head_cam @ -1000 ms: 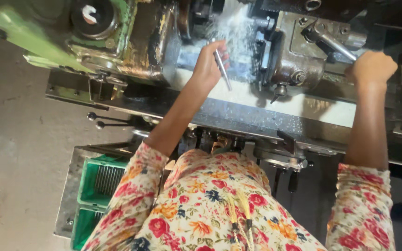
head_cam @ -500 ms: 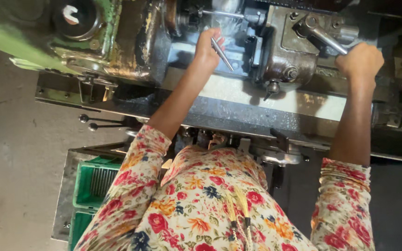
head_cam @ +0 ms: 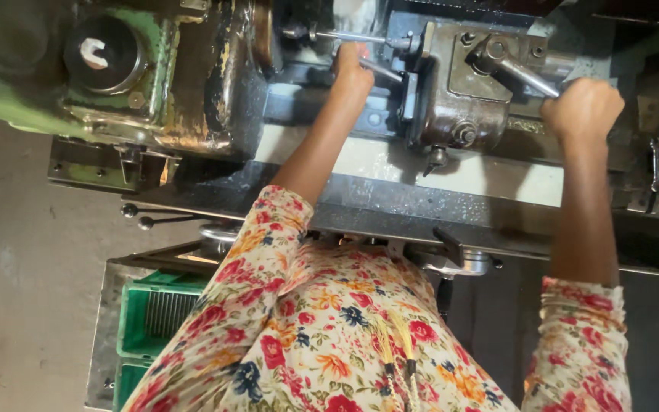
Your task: The person operates a metalworking machine, likely a lathe, by turning a handwheel and using a wrench to adjust components. They repeatedly pick up metal rods from a green bin, insert them into the machine, and place the finished pieces back into the bin.
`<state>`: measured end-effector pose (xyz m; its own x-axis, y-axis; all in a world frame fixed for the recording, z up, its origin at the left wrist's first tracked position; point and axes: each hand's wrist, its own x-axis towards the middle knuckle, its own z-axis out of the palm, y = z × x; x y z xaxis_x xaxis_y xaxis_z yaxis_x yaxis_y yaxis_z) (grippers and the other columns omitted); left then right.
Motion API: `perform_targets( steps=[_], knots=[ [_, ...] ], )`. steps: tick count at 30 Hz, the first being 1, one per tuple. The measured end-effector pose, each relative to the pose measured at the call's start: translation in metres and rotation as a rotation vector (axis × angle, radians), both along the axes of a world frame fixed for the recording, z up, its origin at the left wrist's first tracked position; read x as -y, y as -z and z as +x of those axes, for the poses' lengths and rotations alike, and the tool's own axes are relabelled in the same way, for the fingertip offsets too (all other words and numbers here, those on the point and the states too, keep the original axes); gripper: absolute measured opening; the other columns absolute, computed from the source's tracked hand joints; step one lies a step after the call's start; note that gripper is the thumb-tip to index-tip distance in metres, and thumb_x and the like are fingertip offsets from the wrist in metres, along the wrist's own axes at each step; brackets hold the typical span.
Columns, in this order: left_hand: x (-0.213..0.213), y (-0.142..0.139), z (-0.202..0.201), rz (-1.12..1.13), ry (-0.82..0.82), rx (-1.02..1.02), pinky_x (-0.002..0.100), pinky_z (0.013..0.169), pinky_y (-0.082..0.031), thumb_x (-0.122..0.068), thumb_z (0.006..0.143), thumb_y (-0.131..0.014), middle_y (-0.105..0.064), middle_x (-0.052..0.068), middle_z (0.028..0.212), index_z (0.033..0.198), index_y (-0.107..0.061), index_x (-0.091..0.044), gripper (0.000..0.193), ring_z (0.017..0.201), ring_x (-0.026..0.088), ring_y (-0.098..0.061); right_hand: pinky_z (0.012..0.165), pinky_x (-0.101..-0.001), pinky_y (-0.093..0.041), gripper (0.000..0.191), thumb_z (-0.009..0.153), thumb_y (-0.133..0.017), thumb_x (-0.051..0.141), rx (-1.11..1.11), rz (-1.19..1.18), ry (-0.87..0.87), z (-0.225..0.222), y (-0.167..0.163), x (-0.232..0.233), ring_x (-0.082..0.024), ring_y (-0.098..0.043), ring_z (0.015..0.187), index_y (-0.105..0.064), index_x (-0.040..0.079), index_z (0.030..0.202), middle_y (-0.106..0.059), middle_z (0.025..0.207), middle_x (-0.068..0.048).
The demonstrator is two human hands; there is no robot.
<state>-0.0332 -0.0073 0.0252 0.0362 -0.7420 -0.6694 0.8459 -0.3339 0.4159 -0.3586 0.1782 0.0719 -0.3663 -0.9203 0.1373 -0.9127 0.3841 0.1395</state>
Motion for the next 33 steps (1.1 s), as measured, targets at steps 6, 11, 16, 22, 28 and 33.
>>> perform_targets(
  steps=[6, 11, 16, 22, 28, 33],
  knots=[
    [0.013, -0.005, 0.000, 0.029, -0.063, 0.008, 0.042, 0.061, -0.044, -0.019, 0.075, -0.068, -0.058, 0.007, 0.088, 0.094, -0.058, -0.011, 0.023, 0.077, 0.025, -0.055, 0.070, -0.0467, -0.057, 0.028, 0.074, -0.077, 0.027, 0.021, 0.062, 0.044, -0.006, -0.004, 0.008, -0.042, -0.073, 0.079, -0.079, 0.002, 0.085, -0.073, 0.084, -0.026],
    [0.019, -0.006, 0.002, 0.036, -0.076, 0.061, 0.042, 0.059, -0.044, -0.026, 0.079, -0.067, -0.055, 0.008, 0.086, 0.094, -0.056, -0.010, 0.025, 0.075, 0.025, -0.053, 0.070, -0.0460, -0.057, 0.030, 0.077, -0.081, 0.031, 0.032, -0.060, 0.091, 0.008, 0.005, -0.003, -0.041, -0.073, 0.076, -0.078, 0.002, 0.084, -0.073, 0.082, -0.024],
    [0.027, -0.006, 0.008, -0.052, -0.046, -0.171, 0.047, 0.062, -0.054, -0.029, 0.078, -0.067, -0.060, 0.010, 0.089, 0.098, -0.059, -0.007, 0.030, 0.076, 0.028, -0.059, 0.067, -0.0440, -0.059, 0.029, 0.079, -0.081, 0.031, -0.014, -0.098, 0.170, 0.034, 0.025, -0.025, -0.037, -0.074, 0.070, -0.078, 0.003, 0.080, -0.074, 0.077, -0.021],
    [0.017, 0.008, 0.016, -0.044, 0.055, -0.111, 0.042, 0.078, -0.053, -0.019, 0.090, -0.067, -0.065, 0.005, 0.100, 0.107, -0.064, -0.012, 0.019, 0.090, 0.022, -0.061, 0.066, -0.0438, -0.058, 0.033, 0.078, -0.084, 0.035, 0.015, -0.095, 0.169, 0.027, 0.035, -0.021, -0.038, -0.074, 0.072, -0.079, 0.002, 0.081, -0.074, 0.080, -0.021],
    [-0.008, 0.024, 0.012, -0.171, -0.159, -0.320, 0.039, 0.095, -0.054, -0.015, 0.097, -0.070, -0.068, 0.007, 0.108, 0.112, -0.069, -0.006, 0.017, 0.100, 0.023, -0.065, 0.068, -0.0431, -0.057, 0.033, 0.076, -0.083, 0.036, -0.068, -0.065, 0.129, 0.002, 0.025, -0.005, -0.035, -0.074, 0.068, -0.079, 0.004, 0.082, -0.075, 0.077, -0.020],
    [-0.017, 0.017, 0.013, -0.029, -0.225, -0.303, 0.042, 0.096, -0.049, -0.022, 0.095, -0.073, -0.064, 0.006, 0.112, 0.110, -0.068, -0.012, 0.019, 0.105, 0.021, -0.061, 0.067, -0.0413, -0.055, 0.029, 0.074, -0.082, 0.032, -0.052, -0.058, 0.089, -0.009, 0.018, 0.004, -0.037, -0.073, 0.073, -0.079, 0.004, 0.077, -0.074, 0.079, -0.021]
  ],
)
